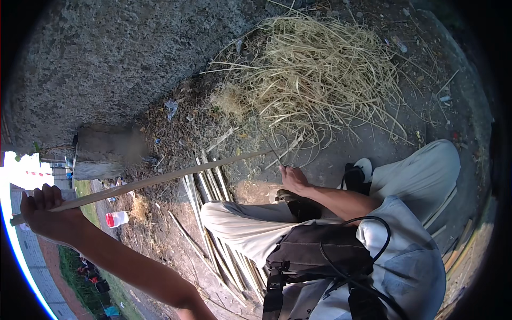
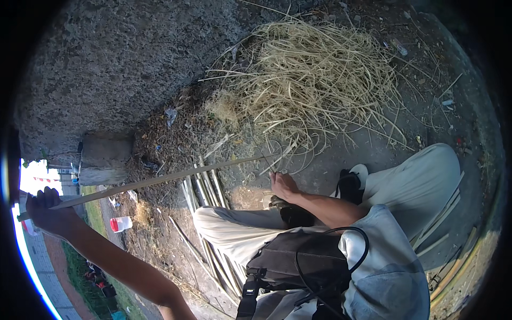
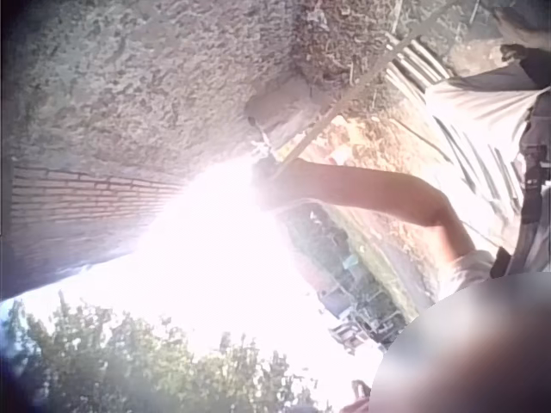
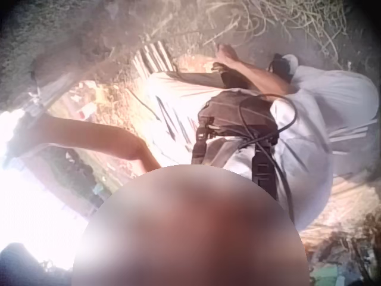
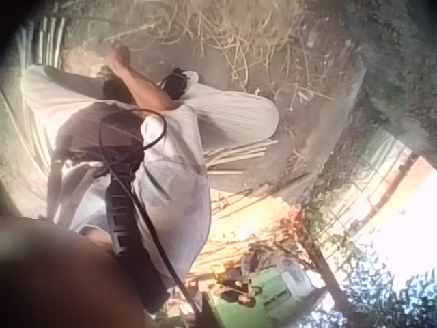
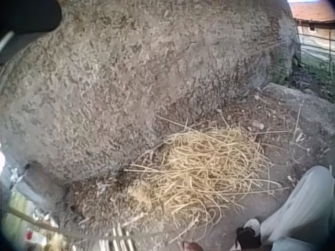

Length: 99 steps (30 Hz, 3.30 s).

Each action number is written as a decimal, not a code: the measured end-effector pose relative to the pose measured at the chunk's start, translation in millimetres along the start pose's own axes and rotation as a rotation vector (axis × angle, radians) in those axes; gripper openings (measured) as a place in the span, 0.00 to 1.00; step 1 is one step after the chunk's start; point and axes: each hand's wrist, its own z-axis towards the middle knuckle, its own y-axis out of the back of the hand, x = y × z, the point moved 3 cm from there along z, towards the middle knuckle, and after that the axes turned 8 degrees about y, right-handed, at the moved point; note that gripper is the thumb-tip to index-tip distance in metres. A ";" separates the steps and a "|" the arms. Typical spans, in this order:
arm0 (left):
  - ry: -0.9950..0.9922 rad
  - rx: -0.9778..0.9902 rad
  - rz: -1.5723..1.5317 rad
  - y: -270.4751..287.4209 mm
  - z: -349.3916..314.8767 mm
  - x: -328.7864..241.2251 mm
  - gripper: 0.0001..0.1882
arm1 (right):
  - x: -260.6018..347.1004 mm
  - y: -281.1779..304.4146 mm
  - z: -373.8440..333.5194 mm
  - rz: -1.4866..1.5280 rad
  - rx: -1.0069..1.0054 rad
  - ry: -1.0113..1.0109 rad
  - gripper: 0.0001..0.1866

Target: The person strips a long thin layer from a bamboo stalk with a knife, then repeats the process on a different green stalk while seated on the ground.

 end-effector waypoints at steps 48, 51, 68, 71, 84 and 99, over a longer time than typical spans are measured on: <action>0.284 1.162 -0.830 -9.4 -19.2 -22.8 0.12 | 283.6 162.6 -93.5 0.158 -0.082 0.663 0.17; 0.297 1.165 -0.813 -10.4 -19.4 -27.5 0.12 | 293.8 169.8 -98.7 0.199 -0.082 0.709 0.15; 0.225 1.328 -0.875 -23.2 -42.6 -42.7 0.11 | 267.4 174.0 -74.4 0.280 -0.136 0.670 0.14; 0.190 1.353 -0.868 -13.2 -40.6 -53.4 0.11 | 196.5 124.3 -46.1 0.118 -0.036 0.401 0.17; 0.222 1.321 -0.848 -22.4 -41.2 -50.7 0.11 | 190.8 120.0 -55.8 0.024 -0.181 0.502 0.16; 0.225 1.293 -0.807 -19.6 -27.1 -34.9 0.11 | 116.4 92.9 -31.2 -0.081 -0.019 0.298 0.19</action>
